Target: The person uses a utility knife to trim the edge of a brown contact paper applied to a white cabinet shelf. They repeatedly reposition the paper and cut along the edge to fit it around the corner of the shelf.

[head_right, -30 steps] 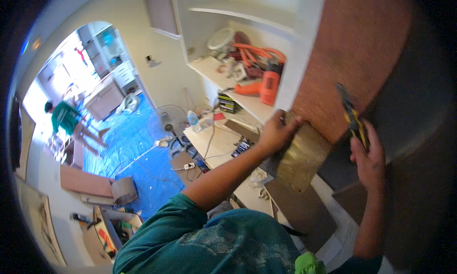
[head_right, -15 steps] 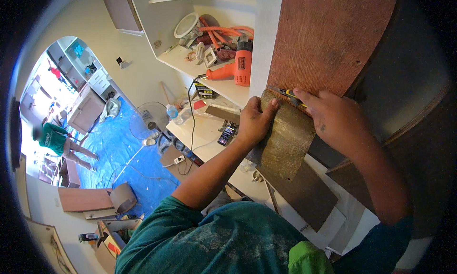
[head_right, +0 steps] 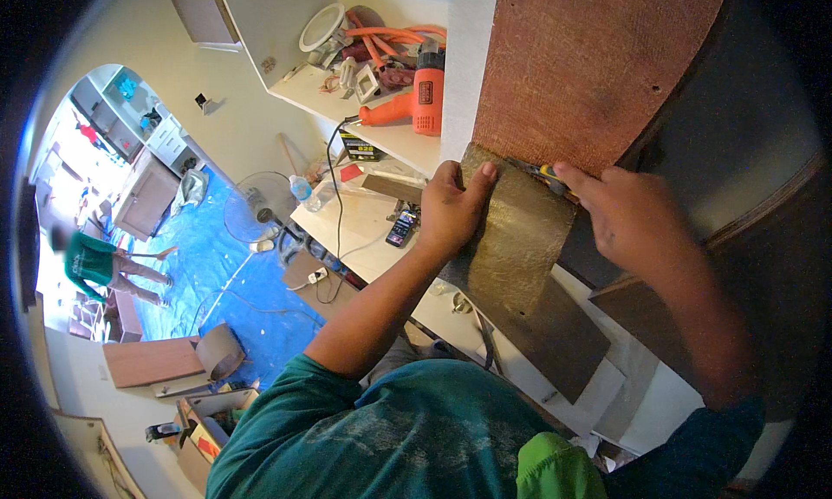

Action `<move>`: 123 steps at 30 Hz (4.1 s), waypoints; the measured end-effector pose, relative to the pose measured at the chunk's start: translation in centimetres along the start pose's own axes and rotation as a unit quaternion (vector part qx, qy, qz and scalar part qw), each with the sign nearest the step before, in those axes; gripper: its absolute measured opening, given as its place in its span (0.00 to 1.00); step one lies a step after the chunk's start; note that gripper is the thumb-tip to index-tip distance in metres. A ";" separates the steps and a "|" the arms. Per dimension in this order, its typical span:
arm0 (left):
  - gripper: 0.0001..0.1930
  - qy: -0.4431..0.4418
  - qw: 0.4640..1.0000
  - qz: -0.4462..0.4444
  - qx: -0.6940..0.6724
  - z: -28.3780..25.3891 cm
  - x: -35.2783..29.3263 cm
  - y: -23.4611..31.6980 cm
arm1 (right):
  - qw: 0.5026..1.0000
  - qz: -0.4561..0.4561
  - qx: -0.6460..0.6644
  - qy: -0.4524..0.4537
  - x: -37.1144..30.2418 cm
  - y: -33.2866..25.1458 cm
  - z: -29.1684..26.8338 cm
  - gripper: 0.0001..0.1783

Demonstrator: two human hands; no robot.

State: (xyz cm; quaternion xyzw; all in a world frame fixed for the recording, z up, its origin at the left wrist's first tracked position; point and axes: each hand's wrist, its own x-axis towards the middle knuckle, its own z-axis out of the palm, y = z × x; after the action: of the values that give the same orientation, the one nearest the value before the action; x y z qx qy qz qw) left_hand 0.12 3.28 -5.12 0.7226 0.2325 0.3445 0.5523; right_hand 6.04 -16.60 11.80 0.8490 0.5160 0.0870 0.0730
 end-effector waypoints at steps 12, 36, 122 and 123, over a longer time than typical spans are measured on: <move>0.28 0.024 0.999 0.002 -0.024 0.1 -0.8 -0.7 | 0.999 -0.033 0.042 0.007 0.4 0.8 -2.9 0.28; 0.29 0.046 0.999 -0.004 -0.024 0.5 -2.0 -1.5 | 0.998 -0.022 0.010 -0.054 -0.8 1.0 -0.4 0.31; 0.28 -0.290 0.753 0.488 0.333 -2.0 -4.7 2.1 | 0.984 0.123 0.126 0.014 -3.0 -0.1 5.8 0.07; 0.28 -0.293 0.752 0.489 0.332 -2.1 -4.7 2.1 | 0.984 0.127 0.122 0.005 -2.9 -0.2 5.7 0.08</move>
State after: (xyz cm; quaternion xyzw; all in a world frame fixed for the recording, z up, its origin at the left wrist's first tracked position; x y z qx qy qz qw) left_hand -4.59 0.66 -3.93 0.9410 -0.2262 0.2402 0.0749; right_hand 5.81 -19.25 6.03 0.9097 0.4112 0.0365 -0.0451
